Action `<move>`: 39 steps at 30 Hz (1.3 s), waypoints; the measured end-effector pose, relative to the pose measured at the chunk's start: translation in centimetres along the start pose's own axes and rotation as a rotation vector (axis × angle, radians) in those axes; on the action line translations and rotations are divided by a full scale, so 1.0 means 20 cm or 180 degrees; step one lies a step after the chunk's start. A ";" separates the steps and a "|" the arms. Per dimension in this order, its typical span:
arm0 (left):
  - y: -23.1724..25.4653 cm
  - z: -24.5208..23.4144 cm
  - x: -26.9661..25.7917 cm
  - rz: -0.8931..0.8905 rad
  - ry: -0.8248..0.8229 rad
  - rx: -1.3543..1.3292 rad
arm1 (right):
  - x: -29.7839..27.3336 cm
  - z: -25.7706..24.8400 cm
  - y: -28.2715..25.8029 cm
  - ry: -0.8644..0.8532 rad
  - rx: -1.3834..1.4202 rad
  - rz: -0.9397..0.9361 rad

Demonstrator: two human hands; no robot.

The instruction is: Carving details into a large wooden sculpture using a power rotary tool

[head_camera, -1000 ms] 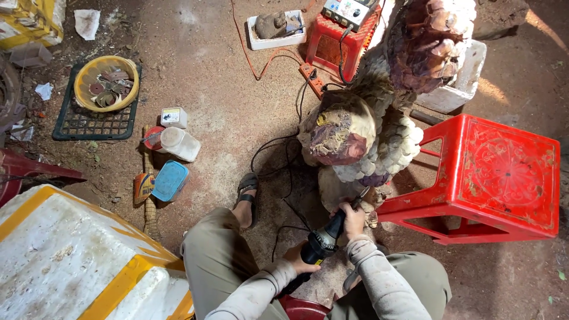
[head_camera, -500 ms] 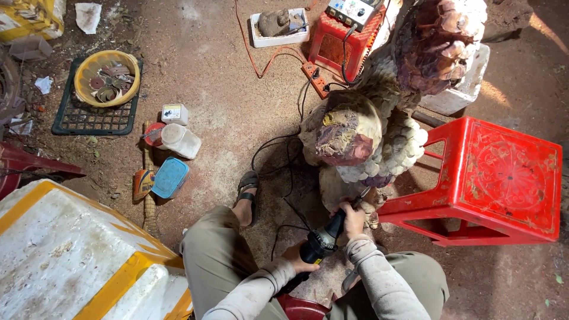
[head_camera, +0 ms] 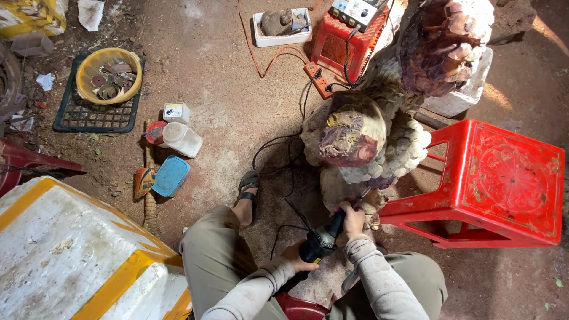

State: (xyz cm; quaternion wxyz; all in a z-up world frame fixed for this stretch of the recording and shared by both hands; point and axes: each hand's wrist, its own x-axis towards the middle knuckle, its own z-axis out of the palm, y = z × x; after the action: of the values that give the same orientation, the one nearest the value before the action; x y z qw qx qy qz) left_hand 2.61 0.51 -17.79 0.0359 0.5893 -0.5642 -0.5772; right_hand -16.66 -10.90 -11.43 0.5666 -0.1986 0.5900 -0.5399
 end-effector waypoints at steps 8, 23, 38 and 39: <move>0.02 -0.02 0.00 -0.0089 -0.0170 0.0186 | 0.04 -0.02 0.04 0.0006 0.0014 0.0042; -0.08 0.04 0.07 0.0028 0.0116 0.0064 | 0.06 -0.01 0.05 0.0134 0.0066 0.0214; -0.04 -0.02 0.02 0.0070 -0.0060 -0.0221 | 0.09 -0.02 0.08 0.0136 -0.0011 0.0202; -0.04 -0.02 0.02 0.0036 -0.0080 -0.0157 | 0.08 -0.01 0.07 0.0170 -0.0062 0.0226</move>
State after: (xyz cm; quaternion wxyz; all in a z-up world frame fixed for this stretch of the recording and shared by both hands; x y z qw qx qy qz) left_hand 3.20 0.17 -18.46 0.0466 0.5776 -0.5535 -0.5981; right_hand -16.77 -11.70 -13.43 0.5675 -0.1685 0.6168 -0.5187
